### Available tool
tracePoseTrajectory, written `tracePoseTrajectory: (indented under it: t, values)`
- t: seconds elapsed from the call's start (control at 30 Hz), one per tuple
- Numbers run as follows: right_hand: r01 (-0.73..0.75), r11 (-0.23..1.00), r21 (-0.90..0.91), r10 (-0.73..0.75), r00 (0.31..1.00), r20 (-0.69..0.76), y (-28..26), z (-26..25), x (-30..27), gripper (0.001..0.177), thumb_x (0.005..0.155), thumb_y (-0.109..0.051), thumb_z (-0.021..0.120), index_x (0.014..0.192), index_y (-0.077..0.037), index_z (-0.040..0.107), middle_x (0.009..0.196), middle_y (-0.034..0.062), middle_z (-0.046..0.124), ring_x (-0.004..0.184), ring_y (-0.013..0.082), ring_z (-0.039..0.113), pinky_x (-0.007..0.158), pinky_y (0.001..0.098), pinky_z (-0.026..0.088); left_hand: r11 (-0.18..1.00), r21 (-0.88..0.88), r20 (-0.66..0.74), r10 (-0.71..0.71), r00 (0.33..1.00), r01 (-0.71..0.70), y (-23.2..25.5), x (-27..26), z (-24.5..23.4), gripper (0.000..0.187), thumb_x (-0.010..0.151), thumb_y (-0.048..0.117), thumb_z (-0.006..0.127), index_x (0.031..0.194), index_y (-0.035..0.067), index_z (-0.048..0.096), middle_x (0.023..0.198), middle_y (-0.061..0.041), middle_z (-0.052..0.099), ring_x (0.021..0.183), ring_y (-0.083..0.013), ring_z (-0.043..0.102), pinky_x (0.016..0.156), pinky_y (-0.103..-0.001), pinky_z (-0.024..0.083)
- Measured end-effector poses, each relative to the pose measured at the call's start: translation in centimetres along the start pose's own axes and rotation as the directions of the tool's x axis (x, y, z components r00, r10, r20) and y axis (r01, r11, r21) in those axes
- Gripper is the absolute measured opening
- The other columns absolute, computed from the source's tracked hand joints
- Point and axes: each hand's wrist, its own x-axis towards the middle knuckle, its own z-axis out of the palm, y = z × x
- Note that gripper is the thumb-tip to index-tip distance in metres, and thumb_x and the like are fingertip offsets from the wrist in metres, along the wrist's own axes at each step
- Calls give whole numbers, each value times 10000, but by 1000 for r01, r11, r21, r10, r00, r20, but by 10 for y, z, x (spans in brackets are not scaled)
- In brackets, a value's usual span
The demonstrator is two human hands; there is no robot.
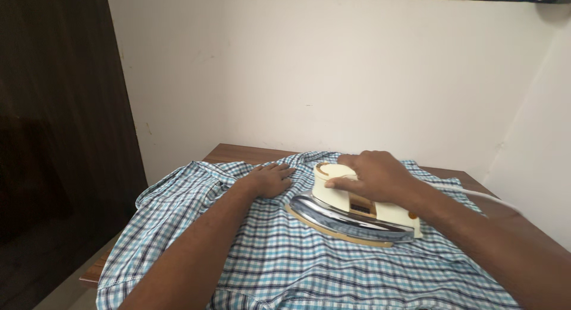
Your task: The person irons a checkered shirt on a wooden table, smooths the fabric, and places it on a hanger. They then iron a floral shirt on the same table.
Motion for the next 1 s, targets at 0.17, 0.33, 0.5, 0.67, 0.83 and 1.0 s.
tracePoseTrajectory:
  t: [0.17, 0.33, 0.5, 0.67, 0.83, 1.0]
  values:
    - [-10, 1000, -18, 11, 996, 89, -8, -15, -18, 630, 808, -693, 592, 1160, -186, 714, 733, 143, 733, 724, 292, 732, 705, 463, 571, 1000, 4, -13, -31, 999, 31, 4, -10, -5, 616, 1013, 506, 277, 1595, 308, 315, 1699, -26, 216, 1575, -287, 163, 1276, -501, 110]
    - [-99, 995, -8, 99, 975, 199, 13, -33, -58, 604, 792, -669, 645, 1201, -228, 704, 797, 139, 720, 807, 285, 724, 757, 484, 556, 998, 0, -14, -59, 998, 59, 9, -18, -10, 602, 1010, 505, 270, 1588, 345, 317, 1698, -16, 210, 1576, -280, 153, 1274, -514, 100]
    - [-37, 988, -149, 78, 958, 277, 57, -36, -97, 517, 870, -675, 624, 1094, -224, 739, 866, 61, 740, 918, 222, 719, 920, 422, 510, 997, 3, -28, -71, 997, 71, 10, -20, -13, 597, 1004, 494, 293, 1580, 343, 337, 1691, -19, 236, 1572, -280, 177, 1265, -528, 133]
    - [-232, 968, 93, 198, 939, 280, 99, -36, -137, 617, 792, -664, 671, 1228, -231, 726, 986, 44, 771, 961, 206, 708, 849, 398, 599, 987, 153, -91, -33, 995, 47, 13, -21, -14, 560, 1021, 445, 328, 1553, 291, 413, 1653, -65, 327, 1538, -309, 273, 1246, -533, 207]
    - [-559, 811, -175, 585, 771, 251, 108, -46, -139, 615, 841, -673, 526, 1238, -251, 733, 1057, 59, 783, 1028, 206, 748, 935, 384, 628, 972, 222, -236, 125, 964, -71, 41, -4, -22, 532, 940, 261, 476, 1458, 158, 535, 1602, -86, 438, 1477, -293, 406, 1177, -521, 330]
    - [-505, 861, -54, 508, 858, 78, 82, -40, -104, 643, 839, -714, 525, 1273, -268, 685, 1056, 25, 776, 964, 207, 752, 858, 406, 580, 961, -174, -138, 193, 971, -215, 109, 18, -14, 572, 982, 336, 480, 1464, 30, 509, 1509, -206, 522, 1390, -359, 509, 1181, -435, 381]
